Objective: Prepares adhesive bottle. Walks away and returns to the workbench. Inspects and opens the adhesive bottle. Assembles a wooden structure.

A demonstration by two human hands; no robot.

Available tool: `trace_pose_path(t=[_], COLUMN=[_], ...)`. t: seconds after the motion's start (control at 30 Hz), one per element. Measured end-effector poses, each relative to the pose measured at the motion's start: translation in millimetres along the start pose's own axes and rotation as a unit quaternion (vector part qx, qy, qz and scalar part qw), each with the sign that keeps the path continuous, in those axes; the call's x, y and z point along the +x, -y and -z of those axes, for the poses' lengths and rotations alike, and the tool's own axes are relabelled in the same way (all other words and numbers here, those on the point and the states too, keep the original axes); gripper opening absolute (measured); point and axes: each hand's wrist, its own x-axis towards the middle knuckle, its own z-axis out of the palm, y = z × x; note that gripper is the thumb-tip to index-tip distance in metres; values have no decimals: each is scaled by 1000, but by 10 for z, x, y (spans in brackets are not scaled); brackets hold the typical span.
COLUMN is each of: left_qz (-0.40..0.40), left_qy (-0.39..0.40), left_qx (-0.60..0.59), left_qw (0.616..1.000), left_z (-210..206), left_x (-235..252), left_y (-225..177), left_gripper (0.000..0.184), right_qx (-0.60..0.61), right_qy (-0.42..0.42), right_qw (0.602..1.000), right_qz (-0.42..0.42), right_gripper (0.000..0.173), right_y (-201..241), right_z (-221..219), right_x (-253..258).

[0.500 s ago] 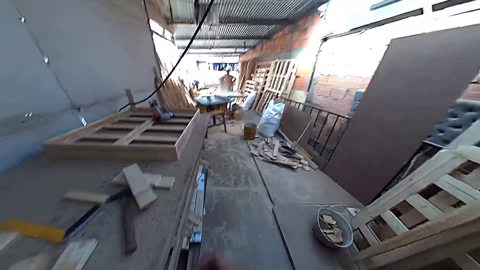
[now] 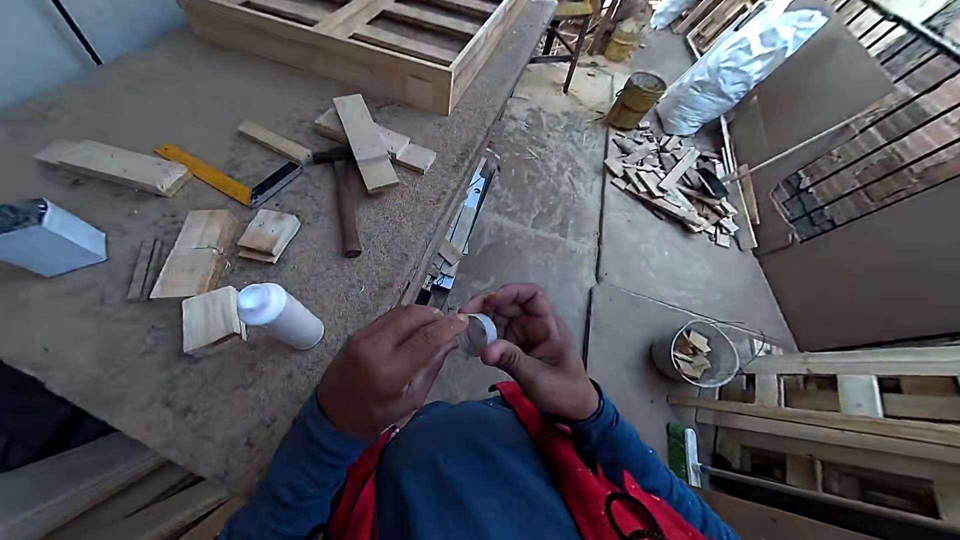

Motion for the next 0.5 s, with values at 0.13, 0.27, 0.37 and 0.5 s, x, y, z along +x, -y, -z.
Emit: trace_pose_path(t=[0.13, 0.27, 0.37, 0.5], left_qz=[-94, -146, -115, -58], left_qy=[73, 97, 141, 184], left_qx=[63, 64, 62, 51], left_qw=[991, 982, 981, 980], left_z=[130, 153, 76, -338], left_x=[32, 82, 128, 205], left_y=[154, 224, 166, 484], left_gripper=[26, 24, 19, 18], right_qx=[6, 12, -42, -62], right_qy=[27, 35, 13, -23], right_qw=[998, 995, 994, 993], right_qz=[-51, -88, -99, -99], right_gripper=[46, 47, 42, 41], right_y=[5, 59, -23, -361], right_z=[39, 17, 62, 249], right_x=[41, 81, 37, 168])
